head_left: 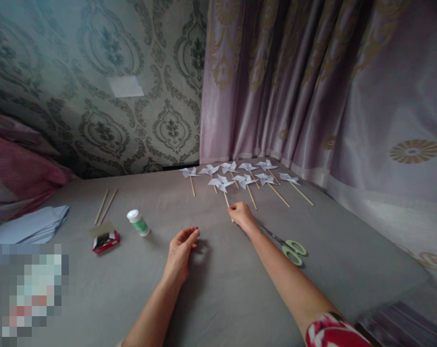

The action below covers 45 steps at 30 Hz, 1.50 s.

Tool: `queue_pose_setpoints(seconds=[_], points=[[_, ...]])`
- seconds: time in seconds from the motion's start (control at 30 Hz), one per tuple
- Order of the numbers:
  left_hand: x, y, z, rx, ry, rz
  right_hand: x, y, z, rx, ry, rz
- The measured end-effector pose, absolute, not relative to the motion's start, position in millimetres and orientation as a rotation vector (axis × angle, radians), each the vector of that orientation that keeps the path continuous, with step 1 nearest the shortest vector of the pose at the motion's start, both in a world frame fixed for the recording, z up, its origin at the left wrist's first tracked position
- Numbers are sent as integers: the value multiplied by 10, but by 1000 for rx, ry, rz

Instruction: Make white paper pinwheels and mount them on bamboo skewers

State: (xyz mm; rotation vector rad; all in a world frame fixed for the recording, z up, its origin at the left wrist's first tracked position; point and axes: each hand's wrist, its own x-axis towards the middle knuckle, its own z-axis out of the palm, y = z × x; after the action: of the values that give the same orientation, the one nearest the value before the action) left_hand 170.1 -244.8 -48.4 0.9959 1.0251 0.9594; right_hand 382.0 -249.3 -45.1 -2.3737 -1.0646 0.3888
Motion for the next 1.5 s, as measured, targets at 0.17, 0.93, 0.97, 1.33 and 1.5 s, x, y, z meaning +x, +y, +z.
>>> queue_pose_setpoints(seconds=[0.17,0.93,0.97,1.33,1.5], points=[[1701,-2442,-505,998,1031,956,3817,-2439,-412,-2402,-1089,397],[1703,-2453,-477,998,1050,940,3858,-2379,-409,-2497,-1190,317],[1702,-2456,-474,1003,1050,940,3841,-2400,-414,-2499,-1190,309],[1709,-2450,-484,996,1057,941,3722,-2480,-424,-2515,-1168,283],[1705,-2452,-481,994,1051,936,3720,-2460,-424,-2527,-1140,289]])
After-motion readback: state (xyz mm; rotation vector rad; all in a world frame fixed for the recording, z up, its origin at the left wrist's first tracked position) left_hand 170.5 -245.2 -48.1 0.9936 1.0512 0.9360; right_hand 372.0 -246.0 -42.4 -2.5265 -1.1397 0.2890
